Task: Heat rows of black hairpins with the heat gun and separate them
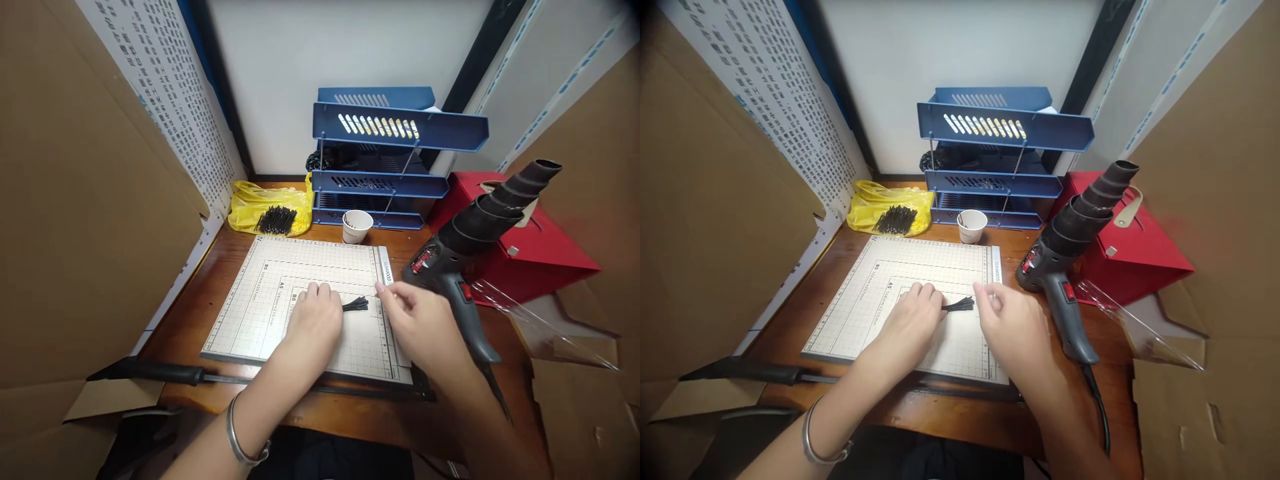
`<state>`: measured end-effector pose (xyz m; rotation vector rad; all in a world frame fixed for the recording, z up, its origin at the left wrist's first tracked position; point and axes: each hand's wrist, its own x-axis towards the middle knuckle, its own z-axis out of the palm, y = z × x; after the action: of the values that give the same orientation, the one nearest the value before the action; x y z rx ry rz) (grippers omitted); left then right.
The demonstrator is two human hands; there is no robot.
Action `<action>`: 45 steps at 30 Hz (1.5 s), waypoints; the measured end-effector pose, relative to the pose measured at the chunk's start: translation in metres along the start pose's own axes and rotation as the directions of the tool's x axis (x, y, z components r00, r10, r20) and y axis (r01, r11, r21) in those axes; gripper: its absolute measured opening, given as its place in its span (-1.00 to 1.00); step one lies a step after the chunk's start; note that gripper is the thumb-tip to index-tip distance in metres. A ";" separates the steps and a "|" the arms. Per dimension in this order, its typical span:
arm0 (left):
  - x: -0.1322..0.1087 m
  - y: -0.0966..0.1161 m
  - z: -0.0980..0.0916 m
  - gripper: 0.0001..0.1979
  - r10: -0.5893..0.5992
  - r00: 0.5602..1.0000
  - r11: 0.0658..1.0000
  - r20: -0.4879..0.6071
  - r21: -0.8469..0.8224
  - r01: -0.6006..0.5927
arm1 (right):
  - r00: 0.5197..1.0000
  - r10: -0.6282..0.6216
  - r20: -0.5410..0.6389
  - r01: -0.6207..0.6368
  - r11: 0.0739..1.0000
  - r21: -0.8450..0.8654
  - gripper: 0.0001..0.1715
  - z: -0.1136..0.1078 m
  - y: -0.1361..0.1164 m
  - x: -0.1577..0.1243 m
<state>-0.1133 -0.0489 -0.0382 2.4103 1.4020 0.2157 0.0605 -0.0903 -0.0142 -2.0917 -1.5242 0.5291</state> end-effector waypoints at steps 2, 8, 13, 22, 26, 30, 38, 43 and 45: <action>-0.001 0.002 0.001 -0.83 -0.009 1.000 1.000 -0.004 -0.022 0.009 | 0.999 0.008 0.046 -0.010 0.999 0.052 -0.32 0.011 0.008 -0.015; -0.011 -0.005 0.000 -0.87 -0.110 0.989 0.950 -0.103 -0.304 0.074 | 0.986 -0.081 0.147 0.032 0.950 0.310 -0.40 0.032 -0.002 -0.029; -0.019 -0.001 -0.006 -0.81 -0.176 0.973 0.828 -0.148 -0.557 0.065 | 0.979 -0.100 0.175 -0.029 0.792 0.610 -0.54 0.038 -0.021 -0.017; -0.050 0.026 -0.023 -0.78 -0.318 0.948 0.230 -0.018 -0.972 0.059 | 0.951 -0.150 0.269 -0.156 0.519 0.841 -0.58 0.017 -0.037 -0.030; -0.058 0.030 -0.030 -0.78 -0.241 0.970 0.227 0.008 -0.972 0.065 | 0.940 -0.164 0.298 -0.184 0.493 0.851 -0.66 0.011 -0.035 -0.031; -0.061 0.028 -0.036 -0.69 -0.094 0.995 0.306 0.036 -0.950 0.064 | 0.919 -0.210 0.335 -0.196 0.493 0.848 -0.72 0.012 -0.033 -0.032; -0.068 0.024 -0.045 -0.62 0.019 0.997 0.232 0.073 -0.971 0.066 | 0.838 -0.280 0.468 -0.299 0.482 0.824 -0.61 0.001 -0.029 -0.035; -0.067 0.024 -0.043 -0.67 -0.001 0.998 0.209 0.055 -0.977 0.054 | 0.803 -0.323 0.501 -0.332 0.456 0.826 -0.54 0.000 -0.027 -0.036; -0.068 0.025 -0.041 -0.68 -0.017 0.998 0.185 0.063 -0.980 0.065 | 0.790 -0.337 0.512 -0.335 0.462 0.821 -0.51 0.001 -0.027 -0.037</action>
<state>-0.1387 -0.1100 0.0116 1.1927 0.7867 0.7904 0.0289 -0.1185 0.0020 -1.0456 -1.0622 1.7395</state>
